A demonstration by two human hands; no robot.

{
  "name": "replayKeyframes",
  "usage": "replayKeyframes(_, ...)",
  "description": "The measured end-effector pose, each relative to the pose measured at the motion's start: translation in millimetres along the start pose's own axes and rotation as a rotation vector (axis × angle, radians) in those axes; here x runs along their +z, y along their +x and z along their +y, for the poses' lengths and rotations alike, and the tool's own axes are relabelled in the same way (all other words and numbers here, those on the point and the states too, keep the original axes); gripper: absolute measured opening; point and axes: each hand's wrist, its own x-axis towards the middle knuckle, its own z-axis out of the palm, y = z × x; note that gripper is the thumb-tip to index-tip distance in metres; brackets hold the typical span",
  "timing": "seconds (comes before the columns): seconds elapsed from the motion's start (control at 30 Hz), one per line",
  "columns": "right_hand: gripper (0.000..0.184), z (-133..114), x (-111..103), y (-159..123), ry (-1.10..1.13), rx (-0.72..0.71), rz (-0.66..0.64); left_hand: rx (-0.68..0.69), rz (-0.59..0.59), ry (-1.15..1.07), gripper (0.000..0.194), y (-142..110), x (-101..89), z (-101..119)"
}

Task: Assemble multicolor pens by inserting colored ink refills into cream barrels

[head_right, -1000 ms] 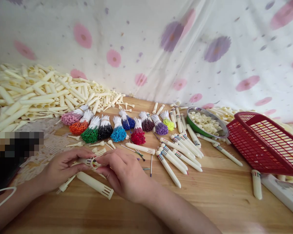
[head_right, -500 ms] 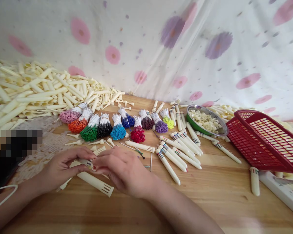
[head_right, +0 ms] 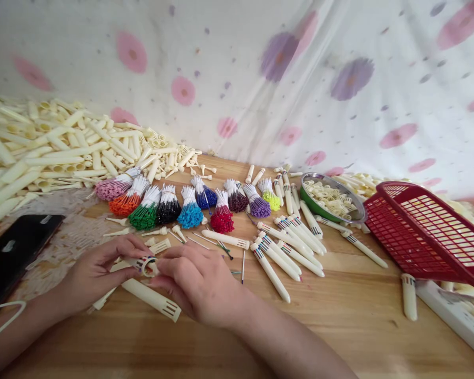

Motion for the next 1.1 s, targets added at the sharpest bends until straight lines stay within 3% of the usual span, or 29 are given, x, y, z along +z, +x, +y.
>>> replayKeyframes(0.1,0.008,1,5,-3,0.019,0.087,0.007,0.045,0.011,0.099,0.011,0,0.5,0)
replayKeyframes(0.27,0.019,5,5,-5,0.273,0.438,0.020,0.105,0.016,0.188,0.014,-1,0.8,0)
replayKeyframes(0.37,0.022,6,2,-4,0.431,0.498,0.022,0.119,0.026,0.190,0.013,-1,1.2,0)
replayKeyframes(0.9,0.021,5,5,-6,0.339,0.451,-0.120,0.149,0.010,0.248,0.016,-4,5.9,-2)
replayKeyframes(1.1,0.021,18,11,-10,0.033,0.317,-0.110,0.093,-0.036,0.256,0.016,-7,9.2,3)
